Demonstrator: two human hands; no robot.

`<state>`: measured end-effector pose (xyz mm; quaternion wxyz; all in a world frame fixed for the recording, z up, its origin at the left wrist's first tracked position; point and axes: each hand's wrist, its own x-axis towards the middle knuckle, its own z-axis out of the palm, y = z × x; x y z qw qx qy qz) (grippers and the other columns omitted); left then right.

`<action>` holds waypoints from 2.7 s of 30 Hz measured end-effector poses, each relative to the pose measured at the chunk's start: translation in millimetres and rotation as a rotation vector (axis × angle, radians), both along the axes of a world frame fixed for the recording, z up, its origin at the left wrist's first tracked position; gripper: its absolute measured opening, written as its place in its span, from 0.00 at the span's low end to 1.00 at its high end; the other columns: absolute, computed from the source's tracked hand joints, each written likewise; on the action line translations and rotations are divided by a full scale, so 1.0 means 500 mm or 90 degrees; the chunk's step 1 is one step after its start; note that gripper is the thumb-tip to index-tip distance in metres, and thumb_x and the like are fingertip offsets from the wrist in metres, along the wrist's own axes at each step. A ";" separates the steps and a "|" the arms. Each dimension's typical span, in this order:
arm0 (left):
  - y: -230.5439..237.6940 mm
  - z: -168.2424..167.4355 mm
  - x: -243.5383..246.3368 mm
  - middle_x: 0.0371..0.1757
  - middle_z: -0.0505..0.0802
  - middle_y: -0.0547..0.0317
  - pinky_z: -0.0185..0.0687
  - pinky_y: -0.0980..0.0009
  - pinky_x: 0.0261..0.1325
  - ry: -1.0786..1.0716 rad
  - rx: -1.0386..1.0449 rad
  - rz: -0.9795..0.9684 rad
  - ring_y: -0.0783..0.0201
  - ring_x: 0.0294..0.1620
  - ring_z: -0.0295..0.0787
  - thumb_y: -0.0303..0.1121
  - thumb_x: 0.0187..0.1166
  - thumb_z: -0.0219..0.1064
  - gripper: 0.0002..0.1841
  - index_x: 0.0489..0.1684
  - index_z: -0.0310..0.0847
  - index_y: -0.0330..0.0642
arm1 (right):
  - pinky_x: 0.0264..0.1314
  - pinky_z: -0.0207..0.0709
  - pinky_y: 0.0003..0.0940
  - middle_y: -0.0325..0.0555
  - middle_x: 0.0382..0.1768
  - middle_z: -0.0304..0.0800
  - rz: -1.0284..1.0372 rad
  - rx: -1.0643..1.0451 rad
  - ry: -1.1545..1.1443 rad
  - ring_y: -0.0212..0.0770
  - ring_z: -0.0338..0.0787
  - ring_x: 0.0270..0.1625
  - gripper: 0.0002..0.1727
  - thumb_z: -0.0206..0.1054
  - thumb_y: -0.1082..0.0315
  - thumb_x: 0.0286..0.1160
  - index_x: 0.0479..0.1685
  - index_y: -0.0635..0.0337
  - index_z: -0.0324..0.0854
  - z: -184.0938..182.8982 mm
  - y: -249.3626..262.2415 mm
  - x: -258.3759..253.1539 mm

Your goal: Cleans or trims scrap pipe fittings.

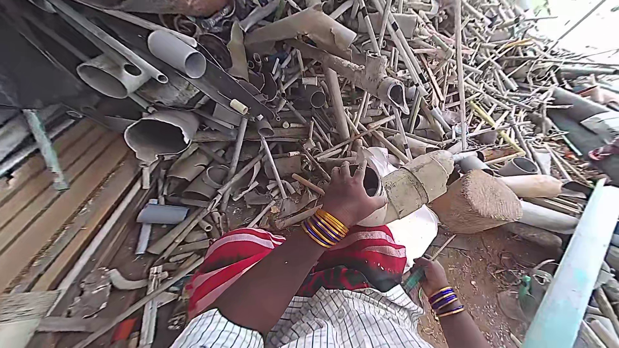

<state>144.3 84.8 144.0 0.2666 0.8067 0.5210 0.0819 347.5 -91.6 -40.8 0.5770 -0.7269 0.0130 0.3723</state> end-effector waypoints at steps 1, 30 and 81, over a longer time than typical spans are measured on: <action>0.001 0.002 0.001 0.91 0.60 0.38 0.65 0.33 0.75 0.001 -0.008 0.001 0.34 0.90 0.54 0.67 0.65 0.74 0.55 0.95 0.53 0.57 | 0.24 0.74 0.30 0.46 0.29 0.73 0.025 -0.032 0.001 0.34 0.75 0.21 0.19 0.58 0.83 0.73 0.64 0.72 0.65 -0.014 -0.020 -0.043; -0.101 -0.010 0.035 0.93 0.58 0.37 0.60 0.30 0.74 -0.003 0.123 -0.092 0.33 0.92 0.49 0.68 0.64 0.72 0.52 0.94 0.56 0.63 | 0.37 0.83 0.68 0.76 0.39 0.91 0.410 -0.237 -1.015 0.75 0.93 0.36 0.26 0.56 0.71 0.85 0.78 0.78 0.71 0.173 -0.058 0.012; -0.122 -0.012 0.063 0.94 0.57 0.40 0.55 0.26 0.76 0.011 0.171 -0.185 0.32 0.92 0.48 0.64 0.63 0.74 0.52 0.95 0.53 0.66 | 0.21 0.75 0.18 0.27 0.21 0.70 0.280 0.073 -0.551 0.19 0.74 0.16 0.17 0.45 0.62 0.90 0.61 0.70 0.64 0.187 -0.090 0.029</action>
